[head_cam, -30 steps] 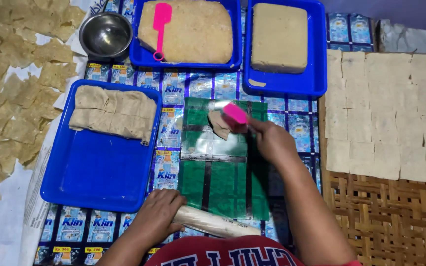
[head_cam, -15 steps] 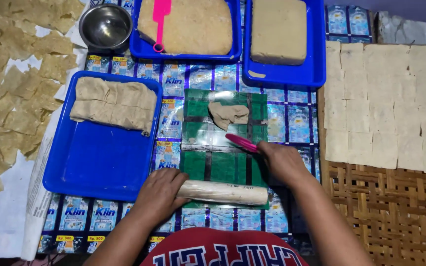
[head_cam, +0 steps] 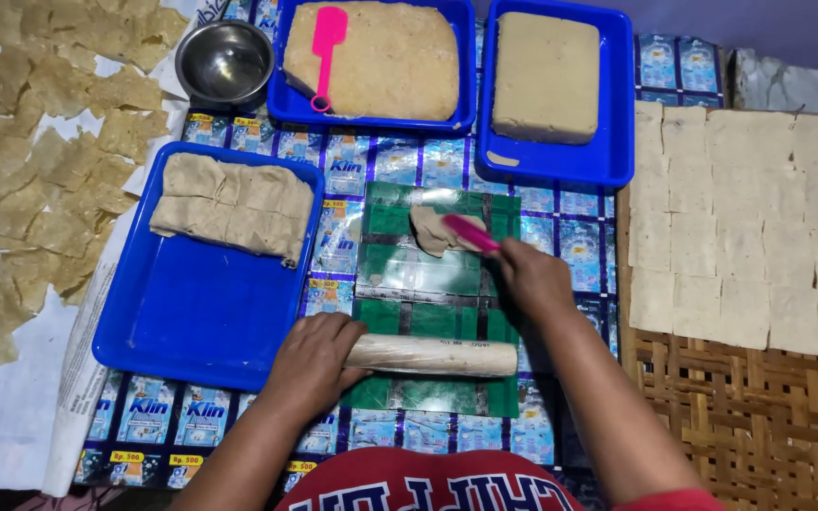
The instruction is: The recorder is rolling out thin sheets of dough or food wrappers and trimming them using a plastic scraper on a low work surface.
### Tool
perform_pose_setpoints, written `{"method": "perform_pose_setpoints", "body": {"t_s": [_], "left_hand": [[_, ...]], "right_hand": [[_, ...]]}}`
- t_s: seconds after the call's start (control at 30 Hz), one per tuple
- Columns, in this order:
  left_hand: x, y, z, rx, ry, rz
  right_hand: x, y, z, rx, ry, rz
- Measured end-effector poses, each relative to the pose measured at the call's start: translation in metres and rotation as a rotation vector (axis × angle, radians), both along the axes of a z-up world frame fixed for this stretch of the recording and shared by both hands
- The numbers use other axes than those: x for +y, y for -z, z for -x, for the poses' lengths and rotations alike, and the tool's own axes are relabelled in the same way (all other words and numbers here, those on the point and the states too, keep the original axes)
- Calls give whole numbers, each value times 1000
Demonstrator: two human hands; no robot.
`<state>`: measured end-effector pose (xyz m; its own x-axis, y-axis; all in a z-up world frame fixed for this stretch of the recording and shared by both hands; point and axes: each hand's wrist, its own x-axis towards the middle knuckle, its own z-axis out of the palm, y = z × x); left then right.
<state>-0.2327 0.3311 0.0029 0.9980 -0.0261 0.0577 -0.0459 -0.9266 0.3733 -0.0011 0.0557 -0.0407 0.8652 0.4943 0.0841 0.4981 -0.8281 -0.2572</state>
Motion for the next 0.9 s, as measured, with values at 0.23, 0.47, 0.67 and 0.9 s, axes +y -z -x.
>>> {"method": "perform_pose_setpoints", "body": {"t_s": [0.23, 0.47, 0.67, 0.9], "left_hand": [[16, 11, -56, -7, 61, -39], [11, -5, -151, -137, 137, -77], [10, 11, -197, -81, 84, -106], [11, 78, -226, -388, -155, -205]], "right_hand": [[-100, 26, -22, -107, 274, 222], [-5, -43, -31, -176, -136, 18], [20, 21, -91, -418, -148, 6], [25, 46, -104, -367, -93, 85]]}}
